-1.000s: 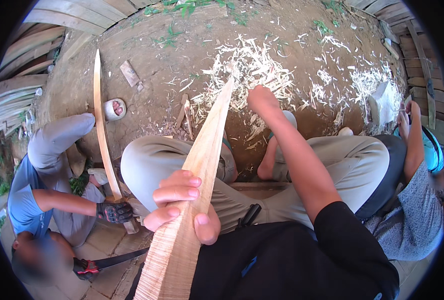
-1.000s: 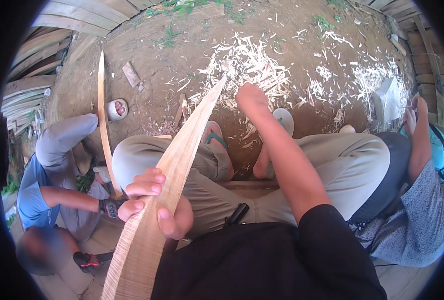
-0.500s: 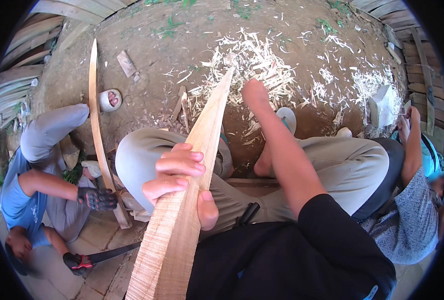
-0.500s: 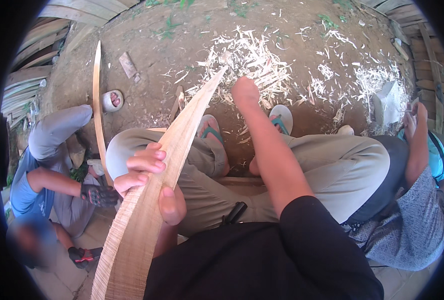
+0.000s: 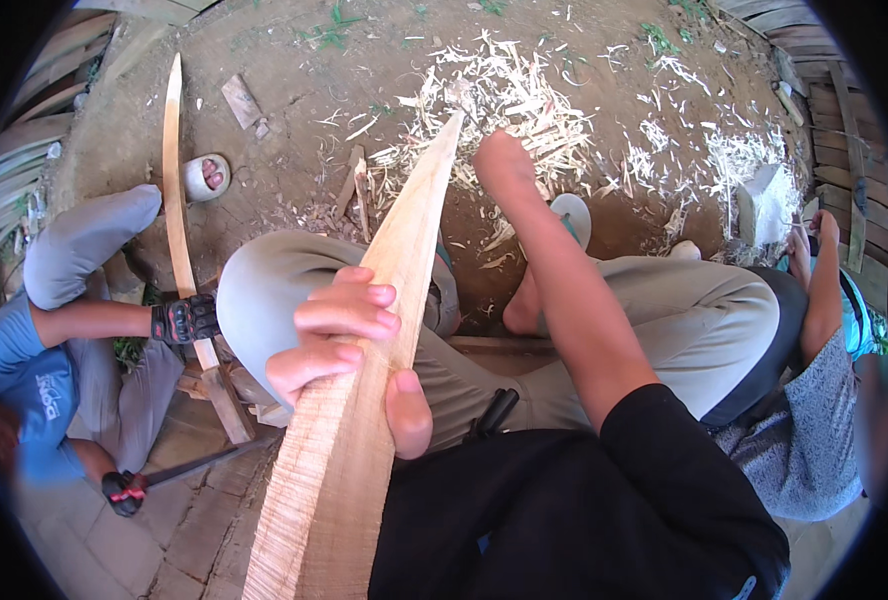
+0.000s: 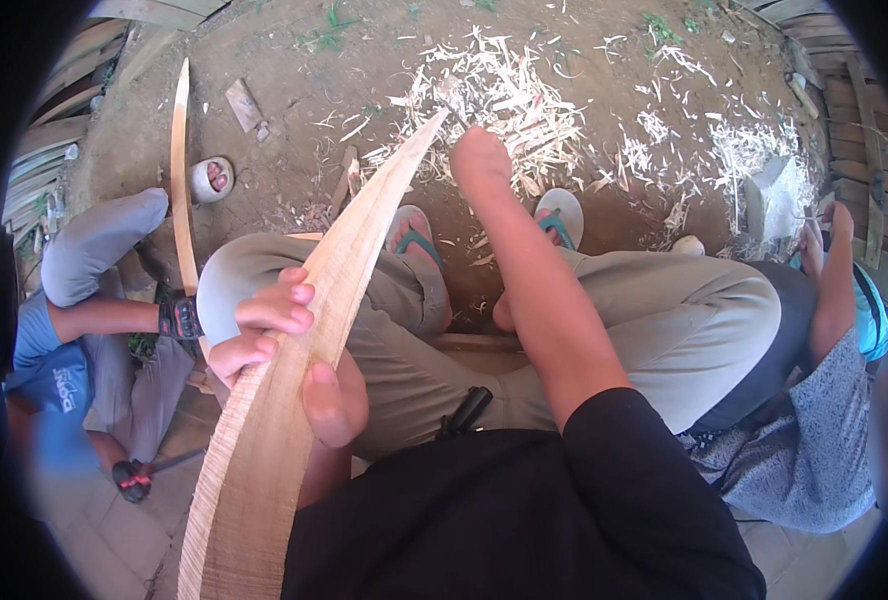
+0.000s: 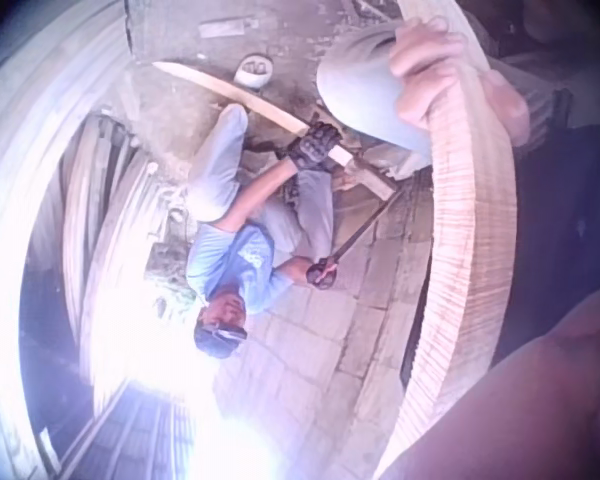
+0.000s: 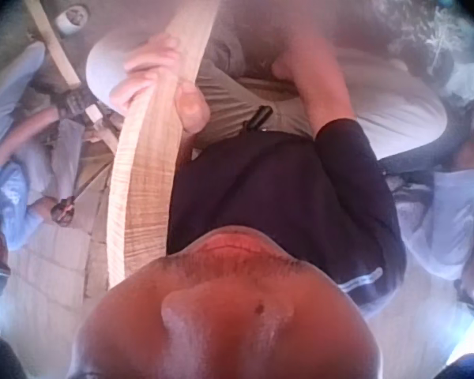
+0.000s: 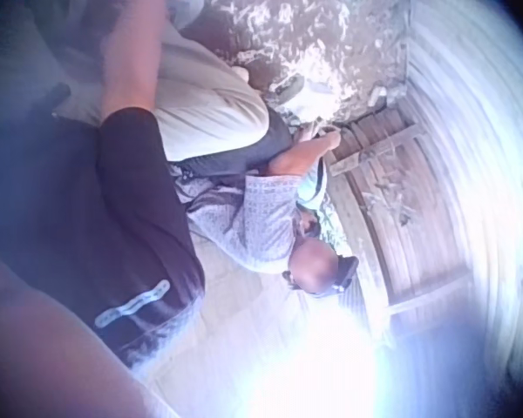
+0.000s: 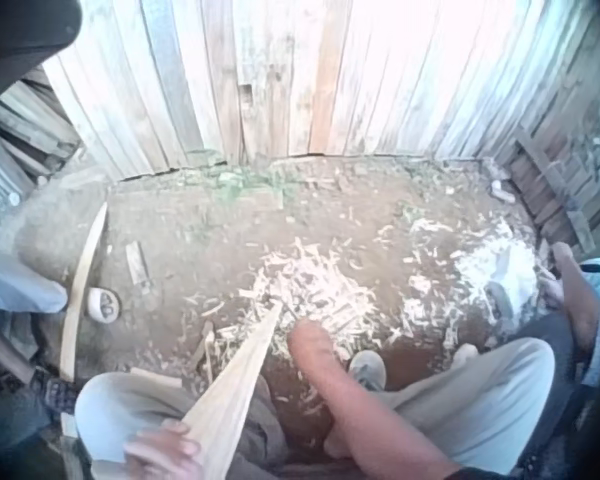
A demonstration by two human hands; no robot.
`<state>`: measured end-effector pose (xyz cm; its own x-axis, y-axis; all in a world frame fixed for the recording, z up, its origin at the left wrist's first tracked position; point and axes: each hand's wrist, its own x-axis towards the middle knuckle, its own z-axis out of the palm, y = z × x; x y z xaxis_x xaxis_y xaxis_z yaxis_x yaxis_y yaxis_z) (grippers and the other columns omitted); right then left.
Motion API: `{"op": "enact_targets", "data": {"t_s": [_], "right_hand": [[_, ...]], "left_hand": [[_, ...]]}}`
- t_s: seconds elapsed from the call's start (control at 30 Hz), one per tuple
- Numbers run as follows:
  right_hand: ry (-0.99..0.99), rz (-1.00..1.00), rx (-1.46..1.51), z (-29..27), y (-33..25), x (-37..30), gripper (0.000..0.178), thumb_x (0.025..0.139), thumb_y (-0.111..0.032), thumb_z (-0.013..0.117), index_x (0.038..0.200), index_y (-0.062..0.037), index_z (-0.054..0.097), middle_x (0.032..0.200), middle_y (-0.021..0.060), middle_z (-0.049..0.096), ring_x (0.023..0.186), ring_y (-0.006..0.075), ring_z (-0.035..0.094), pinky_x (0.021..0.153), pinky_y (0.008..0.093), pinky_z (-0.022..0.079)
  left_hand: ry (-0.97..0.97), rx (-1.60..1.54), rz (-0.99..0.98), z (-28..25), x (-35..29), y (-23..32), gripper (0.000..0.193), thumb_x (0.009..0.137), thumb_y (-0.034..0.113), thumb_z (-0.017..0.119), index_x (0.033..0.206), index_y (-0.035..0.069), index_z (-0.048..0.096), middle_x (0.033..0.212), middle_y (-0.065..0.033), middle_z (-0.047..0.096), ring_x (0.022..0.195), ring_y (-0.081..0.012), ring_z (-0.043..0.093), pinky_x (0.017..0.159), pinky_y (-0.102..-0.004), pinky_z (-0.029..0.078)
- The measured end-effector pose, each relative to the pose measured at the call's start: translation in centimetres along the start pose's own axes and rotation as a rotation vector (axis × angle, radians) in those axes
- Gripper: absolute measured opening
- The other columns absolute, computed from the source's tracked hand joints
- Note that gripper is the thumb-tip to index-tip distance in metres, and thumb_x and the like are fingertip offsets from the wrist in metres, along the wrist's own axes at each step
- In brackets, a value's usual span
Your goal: The person sits on the ground and uses a knife to shave thin strips from a long, curved piece of wood. They hold the wood with their left hand and scrape the surface with the knife in their right hand, creating a pile of wood shavings. Another person is visible in the background working with a power tool.
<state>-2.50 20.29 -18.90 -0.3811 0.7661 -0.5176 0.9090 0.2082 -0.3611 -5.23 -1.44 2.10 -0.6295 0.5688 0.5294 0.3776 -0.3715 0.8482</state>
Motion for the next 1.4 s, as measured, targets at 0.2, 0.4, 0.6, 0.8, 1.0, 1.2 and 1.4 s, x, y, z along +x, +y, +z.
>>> {"op": "enact_targets", "data": {"t_s": [0.2, 0.4, 0.6, 0.8, 1.0, 1.2, 1.4], "right_hand": [[-0.020, 0.032, 0.004, -0.5, 0.4, -1.4, 0.026, 0.090, -0.011, 0.054, 0.105, 0.0016, 0.070, 0.108, 0.0262, 0.070, 0.104, 0.0392, 0.068, 0.089, 0.0453, 0.055], [-0.030, 0.038, 0.005, 0.5, 0.6, -0.8, 0.027, 0.090, -0.013, 0.053, 0.107, 0.0011, 0.070, 0.113, 0.0258, 0.068, 0.108, 0.0386, 0.067, 0.092, 0.0447, 0.054], [-0.020, 0.066, 0.009, 1.8, 0.9, 2.1, 0.028, 0.090, -0.013, 0.054, 0.108, 0.0010, 0.070, 0.114, 0.0257, 0.068, 0.108, 0.0388, 0.067, 0.092, 0.0442, 0.054], [-0.128, 0.034, -0.059, -0.5, -0.3, 1.7, 0.031, 0.091, -0.016, 0.052, 0.110, 0.0021, 0.069, 0.116, 0.0257, 0.067, 0.111, 0.0369, 0.066, 0.093, 0.0429, 0.053], [-0.118, 0.018, -0.142, -4.5, -0.7, -2.3, 0.036, 0.094, -0.021, 0.050, 0.117, 0.0023, 0.064, 0.117, 0.0268, 0.066, 0.113, 0.0396, 0.064, 0.096, 0.0481, 0.050], [-0.051, 0.002, -0.166, -0.9, -0.7, 0.9, 0.025, 0.089, -0.013, 0.056, 0.103, 0.0006, 0.071, 0.113, 0.0238, 0.069, 0.104, 0.0389, 0.068, 0.090, 0.0438, 0.055], [-0.047, 0.033, -0.133, -3.3, -2.2, -2.4, 0.030, 0.087, -0.014, 0.057, 0.112, 0.0016, 0.067, 0.116, 0.0248, 0.068, 0.109, 0.0379, 0.067, 0.092, 0.0441, 0.054]], "left_hand": [[-0.012, 0.040, 0.006, -0.3, -0.7, 0.3, 0.039, 0.084, 0.010, 0.063, 0.113, 0.010, 0.038, 0.101, -0.0152, 0.053, 0.105, -0.0289, 0.056, 0.104, -0.0567, 0.037], [0.010, 0.072, 0.000, -0.2, -0.6, 0.1, 0.039, 0.084, 0.010, 0.063, 0.114, 0.010, 0.037, 0.101, -0.0157, 0.053, 0.104, -0.0287, 0.055, 0.104, -0.0570, 0.037], [-0.010, 0.074, -0.007, -0.3, -0.3, 0.3, 0.039, 0.085, 0.012, 0.063, 0.112, 0.010, 0.036, 0.102, -0.0157, 0.052, 0.101, -0.0283, 0.055, 0.103, -0.0567, 0.038], [0.026, 0.072, -0.025, -0.4, -0.5, 0.1, 0.041, 0.083, 0.012, 0.064, 0.113, 0.011, 0.036, 0.100, -0.0155, 0.053, 0.099, -0.0276, 0.055, 0.099, -0.0554, 0.039], [0.003, 0.051, -0.046, -0.8, -0.2, 0.3, 0.044, 0.081, 0.010, 0.064, 0.115, 0.013, 0.038, 0.101, -0.0156, 0.054, 0.099, -0.0273, 0.055, 0.099, -0.0566, 0.038], [-0.015, 0.067, -0.071, -0.9, -0.2, 0.5, 0.044, 0.081, 0.010, 0.064, 0.115, 0.013, 0.037, 0.102, -0.0154, 0.053, 0.101, -0.0274, 0.054, 0.101, -0.0567, 0.037], [-0.014, 0.091, -0.079, -1.1, -0.3, 0.7, 0.044, 0.081, 0.010, 0.064, 0.116, 0.012, 0.036, 0.101, -0.0151, 0.053, 0.100, -0.0277, 0.054, 0.101, -0.0567, 0.037]]}}
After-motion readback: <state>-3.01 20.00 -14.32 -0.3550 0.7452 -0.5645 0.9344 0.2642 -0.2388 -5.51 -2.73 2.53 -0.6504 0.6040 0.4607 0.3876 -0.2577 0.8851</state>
